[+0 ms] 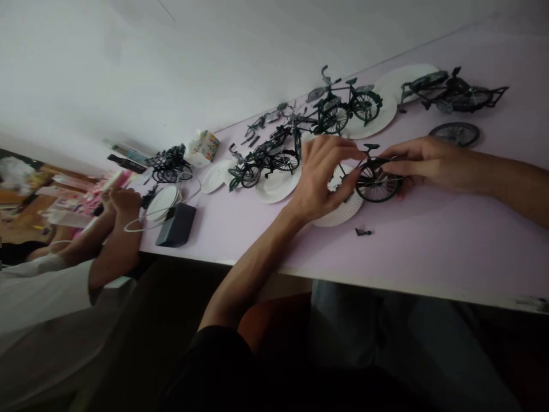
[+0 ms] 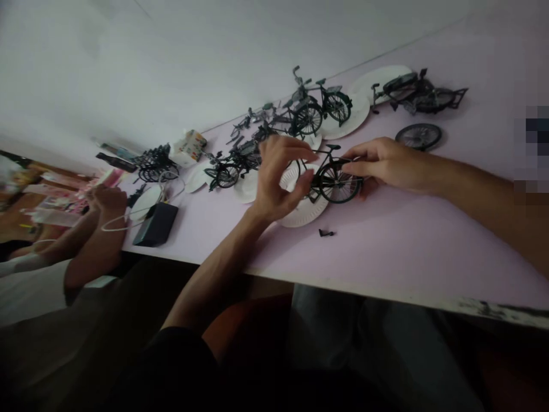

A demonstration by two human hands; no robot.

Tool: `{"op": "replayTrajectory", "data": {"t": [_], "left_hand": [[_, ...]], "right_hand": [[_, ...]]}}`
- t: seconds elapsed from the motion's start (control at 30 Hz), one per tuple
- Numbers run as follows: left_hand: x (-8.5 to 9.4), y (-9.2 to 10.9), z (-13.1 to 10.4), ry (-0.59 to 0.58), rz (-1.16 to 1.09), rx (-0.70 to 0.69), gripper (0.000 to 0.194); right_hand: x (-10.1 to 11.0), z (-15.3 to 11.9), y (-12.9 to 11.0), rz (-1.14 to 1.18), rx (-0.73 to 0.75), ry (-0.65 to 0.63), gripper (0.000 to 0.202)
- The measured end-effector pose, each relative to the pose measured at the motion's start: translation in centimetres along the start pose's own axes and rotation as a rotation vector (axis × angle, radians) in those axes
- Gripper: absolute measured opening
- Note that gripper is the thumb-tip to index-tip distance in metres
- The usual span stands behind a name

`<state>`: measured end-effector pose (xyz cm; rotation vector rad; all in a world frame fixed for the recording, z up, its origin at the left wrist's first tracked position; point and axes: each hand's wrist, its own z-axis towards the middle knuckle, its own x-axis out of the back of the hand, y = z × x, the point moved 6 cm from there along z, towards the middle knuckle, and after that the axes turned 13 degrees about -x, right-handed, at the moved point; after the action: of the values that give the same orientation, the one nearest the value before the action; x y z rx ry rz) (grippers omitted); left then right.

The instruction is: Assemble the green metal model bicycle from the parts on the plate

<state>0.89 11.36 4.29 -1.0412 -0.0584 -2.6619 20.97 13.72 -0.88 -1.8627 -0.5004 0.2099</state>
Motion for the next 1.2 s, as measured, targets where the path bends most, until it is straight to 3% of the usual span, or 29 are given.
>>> {"op": "replayTrajectory", "data": {"t": [0.07,0.13,0.27,0.43,0.73,1.03,1.2], "left_hand": [[1.9,-2.1,-0.5,0.141,0.058,0.08,0.016],[3.1,-4.1,-1.2,0.201,0.067,0.135,0.015],[2.6,-6.8,-2.5,0.067,0.001,0.283,0.015],[0.8,-6.4,-2.4,-0.023,-0.243,0.469,0.033],[-0.6,-6.8,-2.1,0.115,-0.837,0.673,0.022],[-0.7,-6.6,-2.1,0.17,-0.943,0.784,0.028],[-0.7,-6.6,-2.0,0.188,-1.018,0.748,0.032]], "right_hand": [[0.9,-0.1,0.2,-0.031,-0.035,0.057,0.034],[1.7,-0.2,0.4,-0.051,-0.076,0.106,0.036],[2.2,-0.7,0.2,-0.048,-0.087,0.162,0.035],[1.6,-1.4,0.2,0.114,-0.105,0.206,0.039],[0.9,-1.3,0.1,0.144,-0.047,0.198,0.041],[0.9,-1.0,0.1,0.117,0.002,0.184,0.048],[0.9,-1.0,-0.1,0.076,0.021,0.182,0.045]]}}
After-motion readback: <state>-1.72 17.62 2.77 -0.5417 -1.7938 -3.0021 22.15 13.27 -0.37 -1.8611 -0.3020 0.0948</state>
